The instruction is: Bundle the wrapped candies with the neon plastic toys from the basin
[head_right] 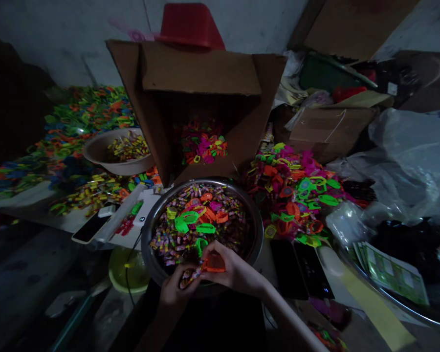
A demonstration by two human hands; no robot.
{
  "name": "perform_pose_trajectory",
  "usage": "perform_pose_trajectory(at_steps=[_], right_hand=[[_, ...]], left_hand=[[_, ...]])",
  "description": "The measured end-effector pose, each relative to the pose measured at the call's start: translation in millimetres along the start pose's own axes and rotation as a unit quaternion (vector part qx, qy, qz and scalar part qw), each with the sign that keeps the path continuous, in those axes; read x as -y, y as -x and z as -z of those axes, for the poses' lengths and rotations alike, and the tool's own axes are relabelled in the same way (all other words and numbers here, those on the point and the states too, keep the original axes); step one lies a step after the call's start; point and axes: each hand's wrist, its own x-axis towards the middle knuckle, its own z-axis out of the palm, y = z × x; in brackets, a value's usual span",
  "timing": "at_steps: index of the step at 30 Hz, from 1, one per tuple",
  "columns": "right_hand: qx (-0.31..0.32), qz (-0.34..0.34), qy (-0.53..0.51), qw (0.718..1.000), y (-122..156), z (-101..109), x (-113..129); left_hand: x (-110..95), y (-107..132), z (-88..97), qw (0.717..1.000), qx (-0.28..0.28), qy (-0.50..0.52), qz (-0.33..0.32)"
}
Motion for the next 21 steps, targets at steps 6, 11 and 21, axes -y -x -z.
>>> perform_pose_trajectory(at_steps=[6, 11, 21], right_hand=[[0.042, -0.031, -0.047, 0.998, -0.7, 2.1, -5.0], [0.069, -0.049, 0.056, 0.995, -2.1, 8.5, -7.1], [0.116, -0.092, 0.099, 0.984, -4.7, 14.6, -12.9]], left_hand=[[3.3, 0.6, 0.3, 1.000, 0.016, -0.001, -0.014], [8.7, 0.5, 1.6, 0.999, 0.035, -0.008, -0.034], [12.2, -3.0, 10.1, 0.990, 0.108, -0.055, -0.074]])
